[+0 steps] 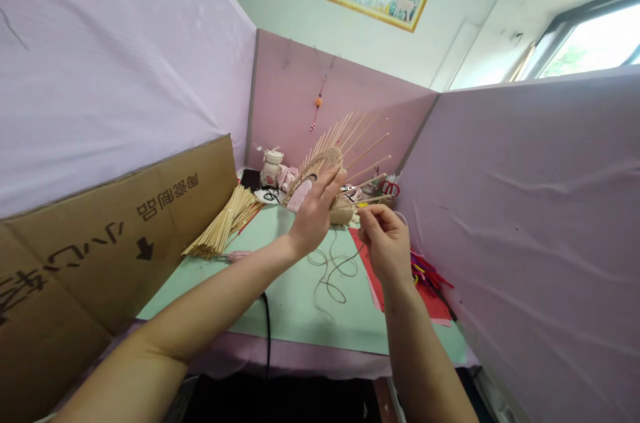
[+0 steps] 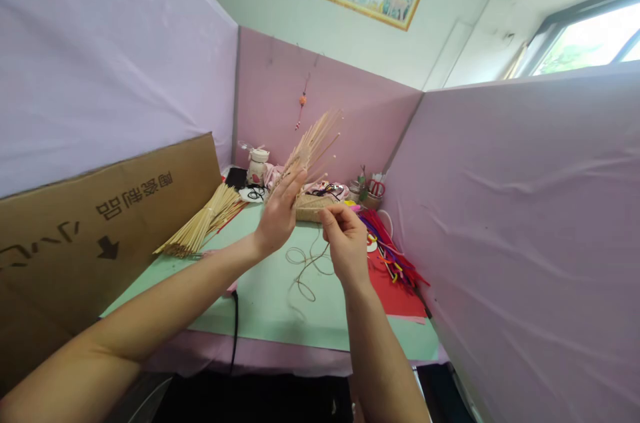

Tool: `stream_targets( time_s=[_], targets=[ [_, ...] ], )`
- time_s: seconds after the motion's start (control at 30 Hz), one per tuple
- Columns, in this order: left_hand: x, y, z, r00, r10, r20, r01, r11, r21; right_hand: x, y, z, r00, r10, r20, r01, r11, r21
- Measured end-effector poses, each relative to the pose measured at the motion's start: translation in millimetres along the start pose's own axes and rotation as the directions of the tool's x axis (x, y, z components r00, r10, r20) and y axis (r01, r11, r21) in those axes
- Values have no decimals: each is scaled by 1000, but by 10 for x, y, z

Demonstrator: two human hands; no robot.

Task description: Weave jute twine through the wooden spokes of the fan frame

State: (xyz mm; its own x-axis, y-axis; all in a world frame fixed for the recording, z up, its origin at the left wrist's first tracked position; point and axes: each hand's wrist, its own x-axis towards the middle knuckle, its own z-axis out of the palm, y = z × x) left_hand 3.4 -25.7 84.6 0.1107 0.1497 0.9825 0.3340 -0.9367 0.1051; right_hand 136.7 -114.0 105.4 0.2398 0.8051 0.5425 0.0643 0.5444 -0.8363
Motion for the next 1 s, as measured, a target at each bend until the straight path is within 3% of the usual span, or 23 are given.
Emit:
stream_targets(
  time_s=[0.13, 0.23, 0.33, 0.43, 0.53, 0.67, 0.83, 1.0],
  targets=[
    [-178, 48, 59, 1000, 27, 4, -27, 999, -33, 4, -78, -63, 998, 21, 51, -19, 999, -38],
    [-365, 100, 110, 1000, 13, 21, -12, 999, -44, -88, -170, -165, 976, 172, 132, -170, 985, -24],
    [-577, 167, 168, 998, -3, 70, 6, 1000, -29, -231, -307, -352, 921, 345, 179, -347, 938, -17],
    [-764, 222, 232, 995, 19, 93, -16, 999, -34, -405, -498, -567, 905, 389, 171, -372, 920, -122],
    [-879, 241, 286, 992, 31, 124, -25, 999, -47, -604, -713, -703, 943, 286, 172, -211, 910, -356],
    [-917, 230, 321, 990, 37, 136, -29, 998, -56, -828, -908, -708, 980, 63, 190, 61, 809, -584],
    [-917, 228, 306, 989, 37, 141, -31, 999, -45, -890, -923, -594, 965, -126, 232, 252, 698, -670],
    [-953, 239, 268, 985, 37, 170, -28, 998, -54, -792, -747, -528, 903, -378, 202, 401, 579, -710]
  ],
)
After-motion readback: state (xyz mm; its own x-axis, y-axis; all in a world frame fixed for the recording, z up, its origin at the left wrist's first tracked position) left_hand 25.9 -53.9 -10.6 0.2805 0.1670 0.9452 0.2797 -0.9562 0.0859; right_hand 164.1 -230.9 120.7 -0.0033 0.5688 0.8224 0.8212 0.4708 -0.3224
